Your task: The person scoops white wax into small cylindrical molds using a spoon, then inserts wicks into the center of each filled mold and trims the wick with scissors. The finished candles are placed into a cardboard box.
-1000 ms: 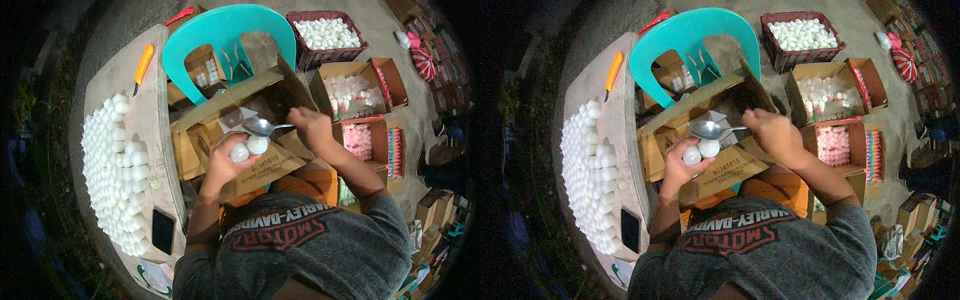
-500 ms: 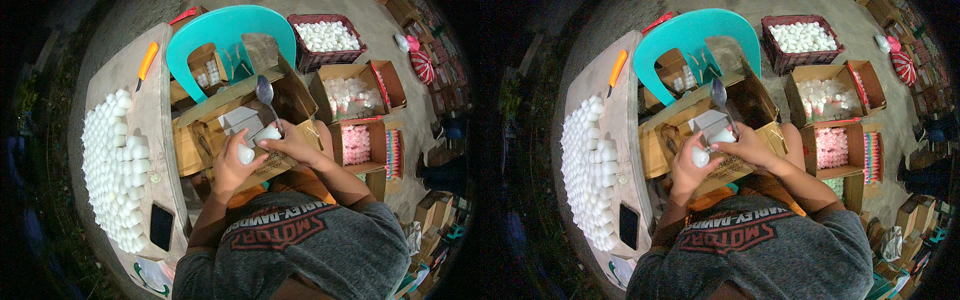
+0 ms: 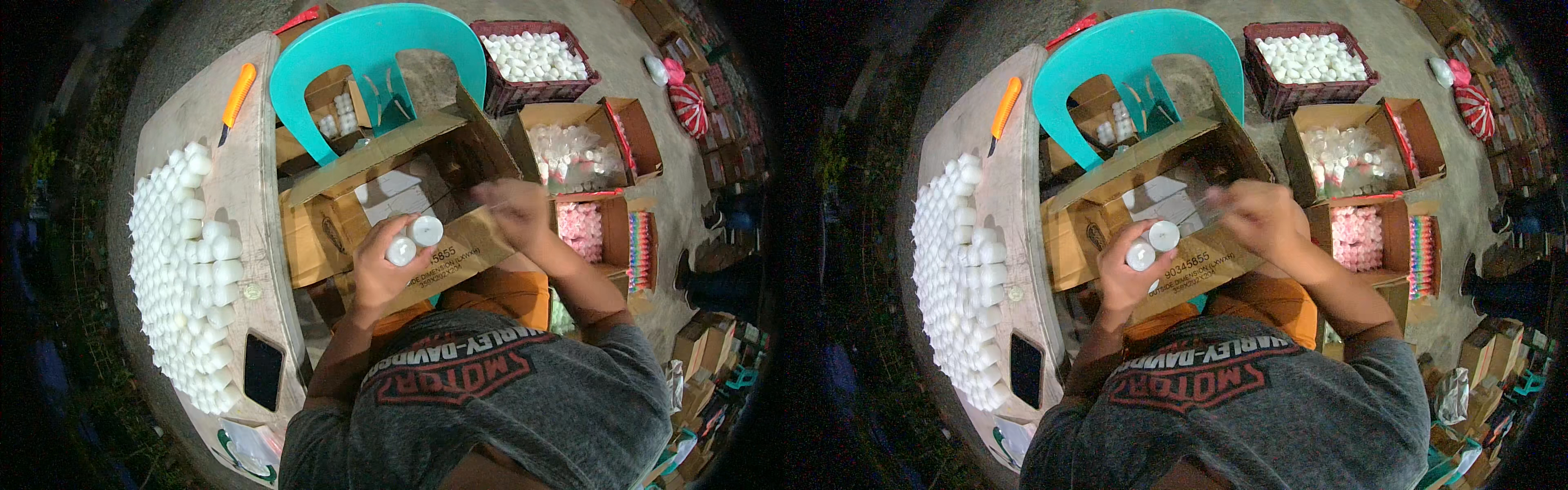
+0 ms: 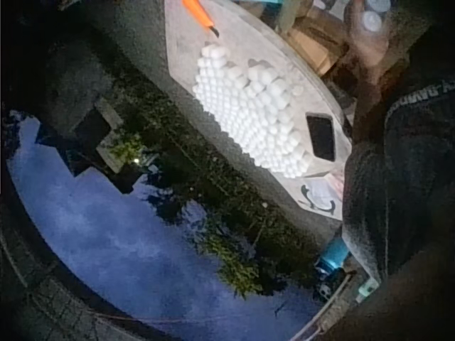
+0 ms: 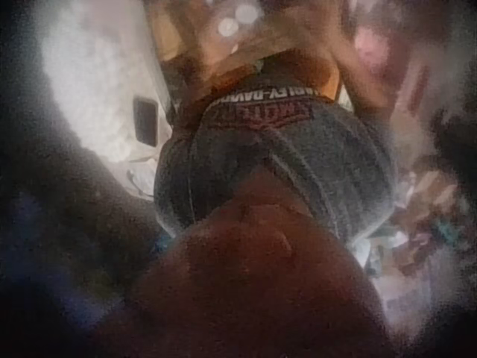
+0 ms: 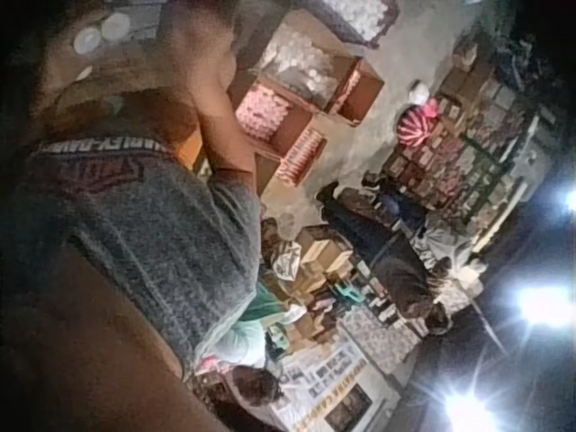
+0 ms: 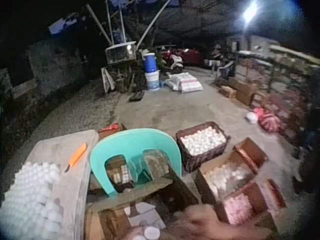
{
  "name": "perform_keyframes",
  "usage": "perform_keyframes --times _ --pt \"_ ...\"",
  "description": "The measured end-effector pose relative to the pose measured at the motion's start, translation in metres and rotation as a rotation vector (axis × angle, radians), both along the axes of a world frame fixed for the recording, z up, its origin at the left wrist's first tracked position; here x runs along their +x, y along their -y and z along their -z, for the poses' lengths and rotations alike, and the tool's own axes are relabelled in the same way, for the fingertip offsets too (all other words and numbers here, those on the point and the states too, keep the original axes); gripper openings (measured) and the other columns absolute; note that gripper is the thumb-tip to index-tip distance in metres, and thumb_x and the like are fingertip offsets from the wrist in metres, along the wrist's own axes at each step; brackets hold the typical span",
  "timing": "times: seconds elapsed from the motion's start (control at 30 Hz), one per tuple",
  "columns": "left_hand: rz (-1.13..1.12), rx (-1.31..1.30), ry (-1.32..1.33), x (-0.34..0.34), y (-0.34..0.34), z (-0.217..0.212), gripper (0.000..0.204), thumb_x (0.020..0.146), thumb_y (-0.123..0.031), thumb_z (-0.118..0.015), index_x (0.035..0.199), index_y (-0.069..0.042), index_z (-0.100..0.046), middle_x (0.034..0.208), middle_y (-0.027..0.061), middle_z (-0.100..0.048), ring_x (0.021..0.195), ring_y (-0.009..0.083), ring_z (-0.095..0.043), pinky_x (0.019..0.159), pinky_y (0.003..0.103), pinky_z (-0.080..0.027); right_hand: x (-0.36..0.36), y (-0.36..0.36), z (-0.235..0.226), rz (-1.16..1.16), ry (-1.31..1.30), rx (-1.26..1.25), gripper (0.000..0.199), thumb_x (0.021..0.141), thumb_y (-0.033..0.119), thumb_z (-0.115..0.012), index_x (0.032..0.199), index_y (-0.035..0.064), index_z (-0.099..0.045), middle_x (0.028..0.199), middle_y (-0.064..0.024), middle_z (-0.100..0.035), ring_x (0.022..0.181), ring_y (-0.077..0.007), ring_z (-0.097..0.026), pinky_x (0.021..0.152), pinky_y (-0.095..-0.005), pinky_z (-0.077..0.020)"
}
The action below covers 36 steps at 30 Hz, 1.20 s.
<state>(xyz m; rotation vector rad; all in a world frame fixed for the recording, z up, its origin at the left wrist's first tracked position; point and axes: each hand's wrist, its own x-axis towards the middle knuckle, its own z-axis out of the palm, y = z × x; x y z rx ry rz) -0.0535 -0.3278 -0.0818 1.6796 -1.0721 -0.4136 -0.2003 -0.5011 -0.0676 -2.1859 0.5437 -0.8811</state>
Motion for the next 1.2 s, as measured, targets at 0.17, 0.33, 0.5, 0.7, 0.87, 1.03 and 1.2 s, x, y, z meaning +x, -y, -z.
perform_keyframes --times 0.17,0.33,0.5,0.7,0.87,1.03,1.2 --pt "-0.01 0.053 0.135 0.004 -0.001 0.002 0.045 0.06 -0.014 -0.081 0.1 -0.005 -0.062 0.095 0.0115 -0.065 0.086 0.0227 -0.064 0.078 0.033 -0.05 -0.005 0.012 0.039 0.034 -0.012 -0.051 0.011 0.067 0.008 -0.066 0.075 0.0055 -0.06 0.064 -0.0084 -0.054 0.056 -0.0249 -0.054 0.049 -0.0336 -0.0418" --pt "-0.032 0.073 0.256 0.003 -0.009 -0.007 0.042 0.059 -0.018 -0.082 0.095 -0.005 -0.063 0.092 0.0104 -0.065 0.084 0.0234 -0.065 0.074 0.033 -0.051 0.004 0.019 0.004 -0.137 -0.17 -0.428 0.02 0.058 0.003 -0.062 0.078 0.0038 -0.061 0.065 -0.0103 -0.058 0.06 -0.0269 -0.059 0.051 -0.0373 -0.0445" --pt "0.009 0.049 0.311 0.004 -0.009 -0.017 0.043 0.059 -0.022 -0.083 0.092 -0.005 -0.062 0.086 0.0109 -0.064 0.077 0.0249 -0.064 0.068 0.033 -0.051 0.013 0.014 0.026 -0.267 -0.446 -0.497 0.026 0.056 0.006 -0.061 0.082 0.0069 -0.061 0.07 -0.0108 -0.058 0.063 -0.032 -0.057 0.053 -0.0385 -0.0458" --pt "-0.04 0.042 0.256 0.003 -0.013 -0.028 0.041 0.059 -0.022 -0.082 0.092 -0.006 -0.064 0.086 0.0102 -0.065 0.079 0.0242 -0.064 0.07 0.033 -0.051 0.017 -0.008 0.018 -0.191 -0.388 -0.484 0.01 0.074 0.012 -0.063 0.076 0.0062 -0.056 0.073 -0.0101 -0.059 0.062 -0.0289 -0.058 0.053 -0.0386 -0.0443" --pt "-0.087 -0.002 0.351 0.002 -0.035 -0.038 0.044 0.061 -0.018 -0.08 0.1 -0.007 -0.062 0.097 0.0103 -0.064 0.085 0.0247 -0.064 0.073 0.033 -0.052 0.052 -0.02 -0.004 -0.328 -0.314 0.419 0.023 0.091 0.026 -0.053 0.088 0.0039 -0.06 0.073 -0.0061 -0.06 0.059 -0.0123 -0.054 0.051 -0.0272 -0.0417" --pt "-0.188 0.031 0.345 0.006 -0.064 -0.075 0.042 0.061 -0.014 -0.079 0.096 -0.006 -0.058 0.101 0.0094 -0.062 0.087 0.0267 -0.063 0.074 0.035 -0.051 0.096 -0.059 -0.052 -0.962 -0.549 1.141 0.043 0.09 0.043 -0.052 0.103 0.0022 -0.057 0.08 -0.001 -0.058 0.062 -0.0088 -0.053 0.053 -0.022 -0.0426" --pt "-0.653 0.158 0.304 0.023 -0.141 -0.092 0.032 0.067 -0.009 -0.074 0.089 -0.005 -0.051 0.093 0.0107 -0.059 0.077 0.0246 -0.06 0.071 0.034 -0.049 0.162 -0.12 -0.059 -1.129 -0.244 0.778 0.04 0.081 0.028 -0.067 0.113 0.0073 -0.052 0.085 -0.0023 -0.058 0.072 -0.0086 -0.054 0.059 -0.0245 -0.0442"
